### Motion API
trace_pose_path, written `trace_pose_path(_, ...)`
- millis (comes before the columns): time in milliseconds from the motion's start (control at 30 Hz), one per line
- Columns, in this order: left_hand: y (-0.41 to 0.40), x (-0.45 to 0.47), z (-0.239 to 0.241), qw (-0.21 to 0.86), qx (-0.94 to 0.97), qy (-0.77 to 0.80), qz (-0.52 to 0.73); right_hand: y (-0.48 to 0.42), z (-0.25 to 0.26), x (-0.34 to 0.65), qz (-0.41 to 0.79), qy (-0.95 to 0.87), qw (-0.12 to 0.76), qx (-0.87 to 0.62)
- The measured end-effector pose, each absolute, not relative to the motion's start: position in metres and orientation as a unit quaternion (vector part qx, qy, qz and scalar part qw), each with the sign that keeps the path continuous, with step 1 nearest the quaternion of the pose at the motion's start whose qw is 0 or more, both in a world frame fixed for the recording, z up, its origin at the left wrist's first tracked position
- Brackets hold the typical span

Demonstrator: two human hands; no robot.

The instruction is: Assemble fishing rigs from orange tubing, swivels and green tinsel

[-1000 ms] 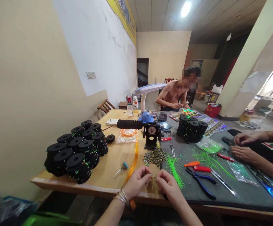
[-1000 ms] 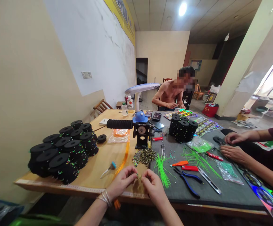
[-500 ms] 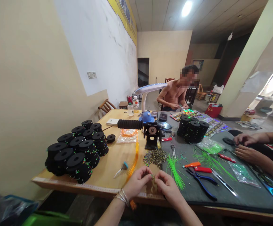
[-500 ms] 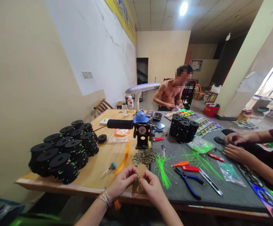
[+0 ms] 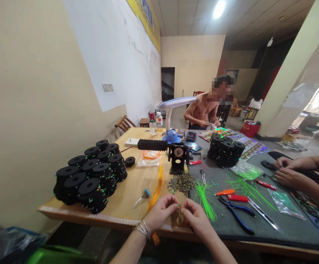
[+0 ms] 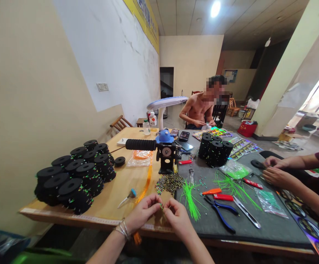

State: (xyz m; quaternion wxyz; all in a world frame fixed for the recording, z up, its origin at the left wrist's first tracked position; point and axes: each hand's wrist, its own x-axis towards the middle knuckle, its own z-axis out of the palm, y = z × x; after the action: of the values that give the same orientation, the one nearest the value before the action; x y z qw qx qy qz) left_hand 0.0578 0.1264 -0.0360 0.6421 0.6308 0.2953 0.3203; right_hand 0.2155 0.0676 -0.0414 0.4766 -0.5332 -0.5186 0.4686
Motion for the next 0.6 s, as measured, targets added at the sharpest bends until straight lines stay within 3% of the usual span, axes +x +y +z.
trace_pose_path(600, 0.1292, 0.0567, -0.0380, 0.645, 0.637, 0.285, 0.312, 0.0695, -0.0420, 0.2155, 0.470, -0.506, 0.485, -0.537)
